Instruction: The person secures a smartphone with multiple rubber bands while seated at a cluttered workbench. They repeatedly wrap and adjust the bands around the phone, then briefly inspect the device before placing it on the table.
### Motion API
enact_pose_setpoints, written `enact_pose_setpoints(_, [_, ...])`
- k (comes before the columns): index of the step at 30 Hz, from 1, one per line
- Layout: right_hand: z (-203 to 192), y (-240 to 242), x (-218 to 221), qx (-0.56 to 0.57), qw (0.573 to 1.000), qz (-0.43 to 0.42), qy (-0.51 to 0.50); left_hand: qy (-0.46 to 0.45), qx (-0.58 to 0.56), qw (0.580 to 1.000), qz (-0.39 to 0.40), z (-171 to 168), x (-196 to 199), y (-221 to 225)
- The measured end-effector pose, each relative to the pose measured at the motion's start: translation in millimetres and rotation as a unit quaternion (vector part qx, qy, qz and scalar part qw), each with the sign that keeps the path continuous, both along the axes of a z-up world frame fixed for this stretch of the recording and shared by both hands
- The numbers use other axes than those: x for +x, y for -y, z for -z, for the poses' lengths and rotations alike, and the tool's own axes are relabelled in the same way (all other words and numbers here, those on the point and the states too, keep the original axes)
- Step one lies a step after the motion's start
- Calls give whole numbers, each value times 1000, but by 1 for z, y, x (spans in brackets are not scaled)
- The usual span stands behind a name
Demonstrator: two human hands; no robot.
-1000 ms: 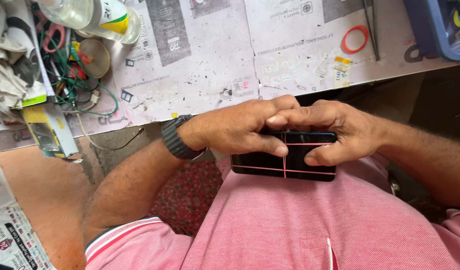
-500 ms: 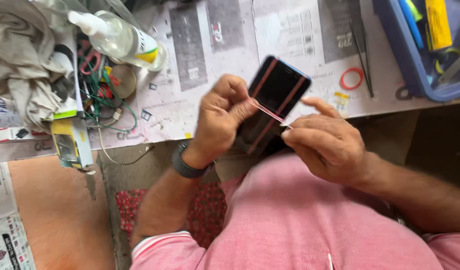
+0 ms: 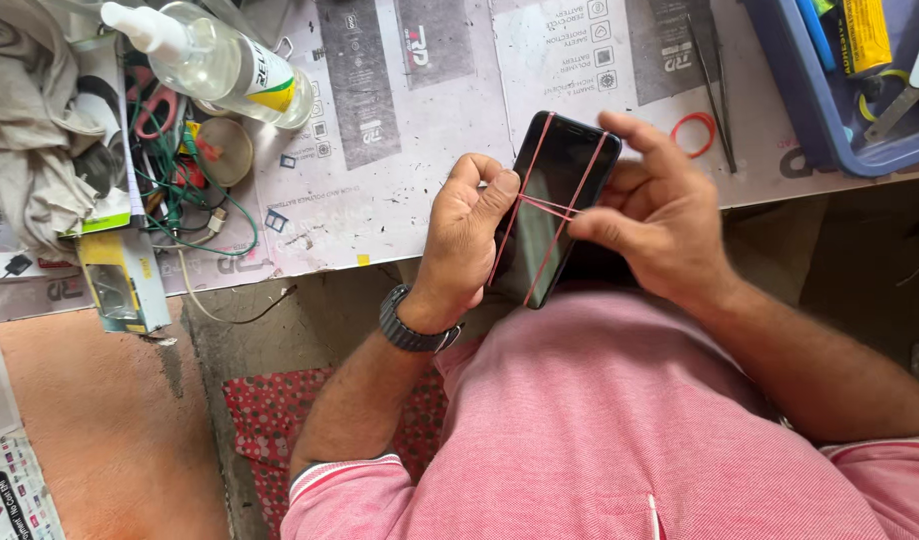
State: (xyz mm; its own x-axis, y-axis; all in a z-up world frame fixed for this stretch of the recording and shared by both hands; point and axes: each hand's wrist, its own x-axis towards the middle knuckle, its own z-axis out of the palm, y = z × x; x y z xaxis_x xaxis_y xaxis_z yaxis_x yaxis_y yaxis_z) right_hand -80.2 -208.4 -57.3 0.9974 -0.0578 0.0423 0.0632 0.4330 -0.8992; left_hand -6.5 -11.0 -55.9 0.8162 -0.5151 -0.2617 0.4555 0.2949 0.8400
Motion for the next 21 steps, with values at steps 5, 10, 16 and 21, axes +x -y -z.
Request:
enact_pose_setpoints(5, [23, -14, -2, 263, 959, -11, -100, 6, 18, 1000, -17, 1, 2, 4])
enact_pose_setpoints(10, [24, -14, 2, 234, 966, -30, -102, -2, 17, 1000, -22, 3, 6, 1])
enact_pose_setpoints(16, [33, -9, 1, 233, 965, -60, -103, -18, 11, 1000, -14, 5, 9, 1])
enact_pose_setpoints(21, [39, -12, -1, 84, 990, -17, -111, -35, -16, 999, -13, 11, 11, 9])
